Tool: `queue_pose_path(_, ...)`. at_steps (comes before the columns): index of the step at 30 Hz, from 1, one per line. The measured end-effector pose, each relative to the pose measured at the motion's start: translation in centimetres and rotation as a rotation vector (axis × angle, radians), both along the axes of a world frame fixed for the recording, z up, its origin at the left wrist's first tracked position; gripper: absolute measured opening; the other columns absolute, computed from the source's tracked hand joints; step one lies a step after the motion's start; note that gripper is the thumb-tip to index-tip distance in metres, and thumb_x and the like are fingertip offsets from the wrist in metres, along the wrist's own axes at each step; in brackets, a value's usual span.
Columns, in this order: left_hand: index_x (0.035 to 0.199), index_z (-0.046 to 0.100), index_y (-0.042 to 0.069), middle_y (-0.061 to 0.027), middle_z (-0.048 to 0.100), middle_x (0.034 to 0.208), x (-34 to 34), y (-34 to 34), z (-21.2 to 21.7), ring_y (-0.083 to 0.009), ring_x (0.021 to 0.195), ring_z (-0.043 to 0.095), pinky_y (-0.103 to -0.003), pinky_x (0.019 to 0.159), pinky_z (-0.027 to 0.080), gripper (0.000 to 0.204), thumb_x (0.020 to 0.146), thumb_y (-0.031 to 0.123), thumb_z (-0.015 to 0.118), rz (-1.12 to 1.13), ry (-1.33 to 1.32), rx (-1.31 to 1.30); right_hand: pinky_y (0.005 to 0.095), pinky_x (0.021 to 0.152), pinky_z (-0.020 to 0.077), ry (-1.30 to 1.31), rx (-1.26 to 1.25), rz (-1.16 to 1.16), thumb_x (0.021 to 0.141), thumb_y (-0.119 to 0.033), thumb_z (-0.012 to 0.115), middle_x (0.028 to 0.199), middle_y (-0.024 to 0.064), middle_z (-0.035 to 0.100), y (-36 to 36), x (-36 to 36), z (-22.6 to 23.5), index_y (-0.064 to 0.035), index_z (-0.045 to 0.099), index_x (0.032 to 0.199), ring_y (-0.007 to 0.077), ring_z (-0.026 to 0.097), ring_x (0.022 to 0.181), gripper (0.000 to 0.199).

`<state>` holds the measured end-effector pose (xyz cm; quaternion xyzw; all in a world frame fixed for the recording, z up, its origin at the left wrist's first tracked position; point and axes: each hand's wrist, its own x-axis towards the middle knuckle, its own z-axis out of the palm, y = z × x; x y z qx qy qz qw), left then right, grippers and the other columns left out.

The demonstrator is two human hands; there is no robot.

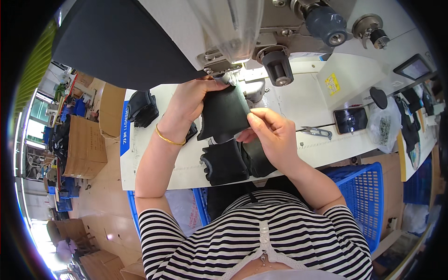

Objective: Sew together black fabric components of a shoe using an industrial sewing machine.

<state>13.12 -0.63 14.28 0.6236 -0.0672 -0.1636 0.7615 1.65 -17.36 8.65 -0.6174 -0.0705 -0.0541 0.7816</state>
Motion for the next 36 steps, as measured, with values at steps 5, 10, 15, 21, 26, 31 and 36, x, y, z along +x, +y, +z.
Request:
queue_pose_path(5,0.097,0.064,-0.003,-0.0107,0.068,0.092,-0.1,0.4,-0.2,-0.0179,0.088,0.066,-0.029,0.084,0.051,0.018,0.08,-0.008,0.069,0.018,0.032,0.083,0.0251,0.065,0.0567,0.006,-0.046,0.017,0.1,-0.011,0.053,0.084,0.0111,0.069,-0.4,-0.6,-0.2,0.0065,0.063,0.106,0.0171,0.071,0.073,0.02)
queue_pose_path(10,0.098,0.064,-0.004,-0.0109,0.068,0.092,-0.6,0.1,0.0,-0.0185,0.089,0.066,-0.029,0.086,0.051,0.018,0.081,-0.007,0.069,0.011,-0.019,0.086,0.0248,0.066,0.0565,-0.017,-0.019,-0.002,0.1,-0.01,0.053,0.083,0.0115,0.07,-0.1,-0.8,-0.5,0.0067,0.062,0.107,0.017,0.071,0.073,0.02)
queue_pose_path(15,0.1,0.066,-0.004,-0.011,0.069,0.095,0.3,0.3,-0.3,-0.0189,0.085,0.067,-0.03,0.08,0.055,0.023,0.079,-0.013,0.064,-0.001,-0.041,0.0,0.0248,0.066,0.0566,-0.022,-0.002,0.016,0.1,-0.01,0.053,0.083,0.0116,0.07,0.1,-0.3,-0.3,0.0071,0.062,0.108,0.0167,0.071,0.074,0.021)
queue_pose_path(21,0.104,0.066,-0.004,-0.0128,0.069,0.099,1.8,0.6,-1.1,-0.0206,0.088,0.067,-0.031,0.08,0.056,0.026,0.08,-0.013,0.061,0.051,0.074,0.041,0.0246,0.066,0.0564,-0.022,-0.004,-0.007,0.1,-0.011,0.054,0.084,0.0119,0.07,0.2,0.6,-0.3,0.0065,0.062,0.108,0.0166,0.071,0.073,0.021)
queue_pose_path(26,0.112,0.061,-0.004,-0.0139,0.067,0.11,2.0,0.5,-1.4,-0.022,0.098,0.065,-0.036,0.092,0.051,0.026,0.086,-0.007,0.054,0.095,-0.04,0.07,0.0248,0.066,0.0564,0.006,0.009,0.012,0.1,-0.012,0.054,0.086,0.0118,0.071,0.1,1.4,-0.2,0.0058,0.062,0.109,0.0163,0.071,0.074,0.021)
queue_pose_path(31,0.118,0.059,0.006,-0.0071,0.067,0.112,2.7,0.1,-1.5,-0.0194,0.103,0.064,-0.035,0.096,0.049,0.031,0.09,-0.006,0.055,0.167,-0.179,0.034,0.0247,0.065,0.0561,-0.003,0.057,0.003,0.1,-0.011,0.054,0.083,0.0109,0.07,0.5,2.2,-0.2,0.0063,0.062,0.109,0.0146,0.07,0.074,0.021)
queue_pose_path(36,0.111,0.064,0.004,-0.0066,0.068,0.106,2.3,1.2,-1.8,-0.0187,0.099,0.063,-0.032,0.093,0.047,0.024,0.087,0.0,0.063,0.144,-0.46,0.501,0.0252,0.066,0.056,-0.02,0.06,0.005,0.101,-0.012,0.053,0.088,0.0123,0.071,1.0,2.4,-0.2,0.0059,0.061,0.111,0.0161,0.071,0.075,0.022)
